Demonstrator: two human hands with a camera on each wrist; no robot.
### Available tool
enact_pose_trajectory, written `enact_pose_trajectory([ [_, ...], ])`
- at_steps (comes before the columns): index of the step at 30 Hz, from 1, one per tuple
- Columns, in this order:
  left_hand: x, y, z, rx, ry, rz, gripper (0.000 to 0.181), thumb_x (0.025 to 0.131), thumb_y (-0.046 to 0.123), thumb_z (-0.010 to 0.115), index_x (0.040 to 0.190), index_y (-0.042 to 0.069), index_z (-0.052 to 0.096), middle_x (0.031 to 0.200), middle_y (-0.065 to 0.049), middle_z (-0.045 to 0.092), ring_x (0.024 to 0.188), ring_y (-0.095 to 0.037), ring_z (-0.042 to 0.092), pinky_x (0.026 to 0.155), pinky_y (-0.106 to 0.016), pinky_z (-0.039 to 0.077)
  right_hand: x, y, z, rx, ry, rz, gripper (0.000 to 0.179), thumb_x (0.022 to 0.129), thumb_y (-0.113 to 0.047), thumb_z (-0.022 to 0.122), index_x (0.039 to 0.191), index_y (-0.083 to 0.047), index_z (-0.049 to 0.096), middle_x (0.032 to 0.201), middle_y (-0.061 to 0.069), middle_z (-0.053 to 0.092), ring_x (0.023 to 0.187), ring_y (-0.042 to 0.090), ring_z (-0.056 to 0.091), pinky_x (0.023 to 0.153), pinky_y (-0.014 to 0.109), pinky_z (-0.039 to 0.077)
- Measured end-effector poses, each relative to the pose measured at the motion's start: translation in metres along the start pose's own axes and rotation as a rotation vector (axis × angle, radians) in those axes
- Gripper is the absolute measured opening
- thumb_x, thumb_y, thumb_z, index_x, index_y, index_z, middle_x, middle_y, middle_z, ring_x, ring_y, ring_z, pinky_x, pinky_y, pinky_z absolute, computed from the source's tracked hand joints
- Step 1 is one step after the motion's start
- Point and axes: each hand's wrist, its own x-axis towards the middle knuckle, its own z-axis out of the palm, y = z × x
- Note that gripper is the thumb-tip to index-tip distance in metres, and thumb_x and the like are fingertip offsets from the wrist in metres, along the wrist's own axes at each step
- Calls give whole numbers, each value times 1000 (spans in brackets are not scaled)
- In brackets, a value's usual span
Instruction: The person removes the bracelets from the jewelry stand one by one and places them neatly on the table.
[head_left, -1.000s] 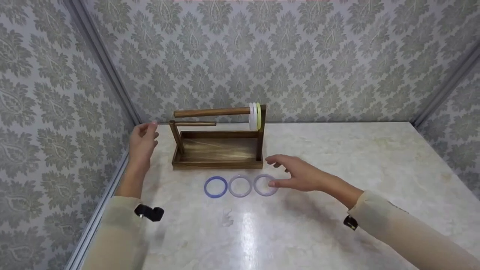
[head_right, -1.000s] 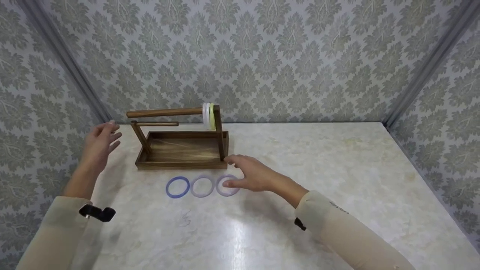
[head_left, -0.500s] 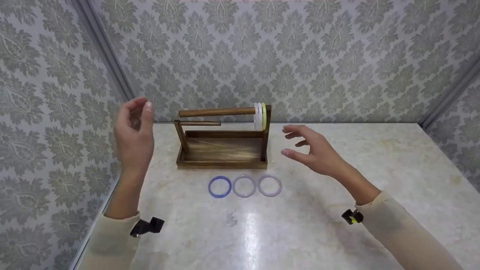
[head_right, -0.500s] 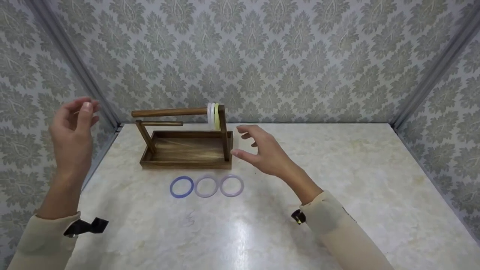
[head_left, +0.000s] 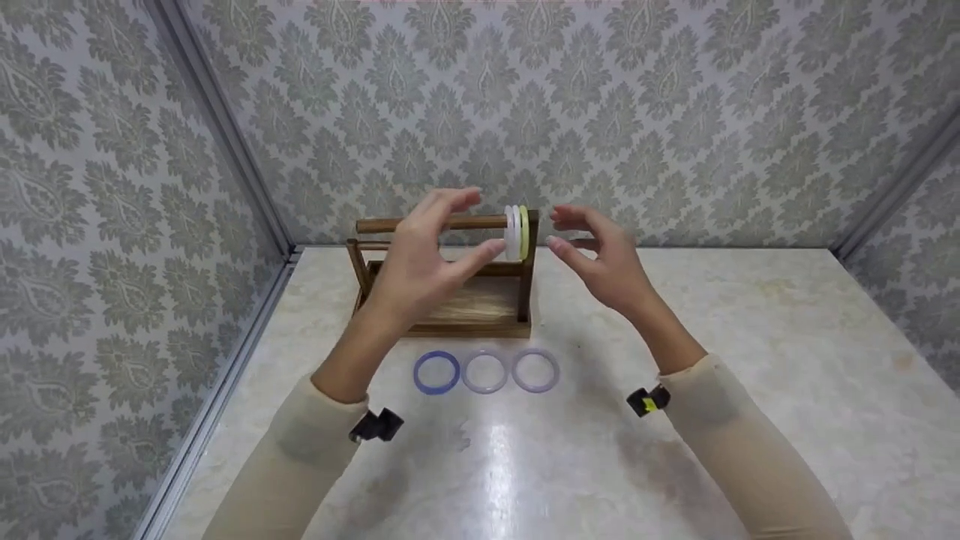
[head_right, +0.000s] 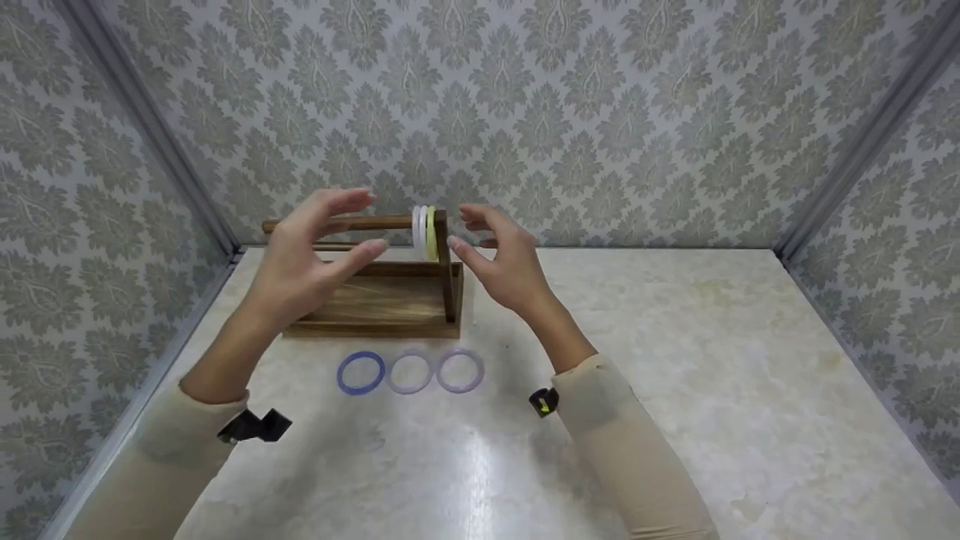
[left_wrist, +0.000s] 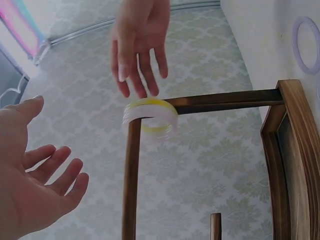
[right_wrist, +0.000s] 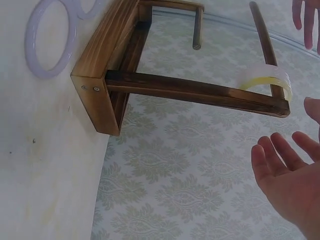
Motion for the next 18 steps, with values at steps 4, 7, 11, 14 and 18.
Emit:
enact_pose_trajectory([
  [4,14,-9,16,87,-122,12,69,95,45,81,152,13,57,148,0,56,140,-16,52,116,-33,44,9,-3,13,25,9,2,41,105,-11,69,145,-1,60,139,17,65,129,32,61,106,50,53],
  [7,19,-18,23,141,-166,20,71,94,43,82,153,12,56,149,0,56,140,-17,52,116,-34,45,9,-11,20,37,-1,11,39,106,-9,67,143,3,60,138,22,64,128,38,61,105,51,53],
  [11,25,-26,25,192,-210,-2,73,93,44,84,153,13,56,150,0,56,140,-19,53,116,-36,46,8,-24,23,34,1,20,37,107,-8,65,141,5,61,135,23,66,126,40,61,104,51,55],
  [14,32,-27,26,218,-256,-35,76,92,45,84,155,15,54,153,-1,55,142,-20,52,117,-37,45,9,-27,22,26,18,21,35,107,-9,65,140,5,63,132,21,67,124,37,63,103,50,55],
  [18,43,-28,27,253,-309,-59,76,92,44,84,156,16,54,155,-2,54,144,-22,51,118,-39,44,13,-27,21,40,33,28,34,107,-9,65,137,6,63,129,20,68,120,32,64,102,48,56],
])
